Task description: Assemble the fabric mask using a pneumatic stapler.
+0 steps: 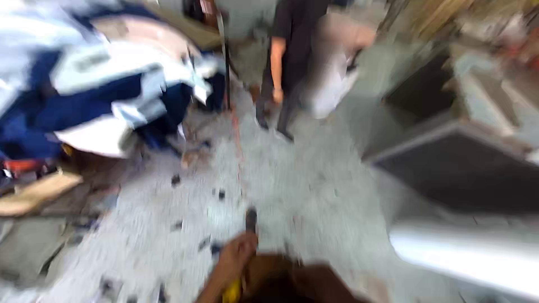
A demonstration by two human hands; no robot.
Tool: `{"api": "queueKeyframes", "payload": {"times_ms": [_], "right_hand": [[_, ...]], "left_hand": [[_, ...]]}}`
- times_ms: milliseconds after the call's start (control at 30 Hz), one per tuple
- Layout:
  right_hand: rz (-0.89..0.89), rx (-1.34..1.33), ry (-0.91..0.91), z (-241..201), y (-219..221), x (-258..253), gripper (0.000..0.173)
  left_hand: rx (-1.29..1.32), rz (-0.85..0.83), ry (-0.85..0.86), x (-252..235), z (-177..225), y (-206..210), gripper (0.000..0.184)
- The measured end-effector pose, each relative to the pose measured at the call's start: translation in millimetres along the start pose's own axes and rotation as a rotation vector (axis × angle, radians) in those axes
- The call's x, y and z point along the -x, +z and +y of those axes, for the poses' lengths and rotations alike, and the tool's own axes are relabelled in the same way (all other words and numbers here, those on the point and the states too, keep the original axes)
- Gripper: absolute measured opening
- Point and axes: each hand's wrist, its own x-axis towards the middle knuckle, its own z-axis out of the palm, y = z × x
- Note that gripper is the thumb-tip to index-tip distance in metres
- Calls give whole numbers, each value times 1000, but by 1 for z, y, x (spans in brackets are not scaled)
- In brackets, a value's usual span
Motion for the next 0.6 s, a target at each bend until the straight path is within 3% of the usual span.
{"api": "queueKeyframes", "payload": {"times_ms": [133,233,333,500,600], "right_hand": [[-73,20,29,-1,44,29,22],[50,42,-15,-12,62,46,15],[186,34,-89,-16,77,54,14],[115,78,-186,-28,73,33,16],[189,114,-298,-32,76,22,13]], "left_hand": [[-112,-343,25,21,-11,40,32],[-256,-442,128,39,-7,43,31],[-273,-440,190,54,-8,36,27],[-353,-383,393,68,-18,26,21],[-418,-353,426,72,-11,18,19]]}}
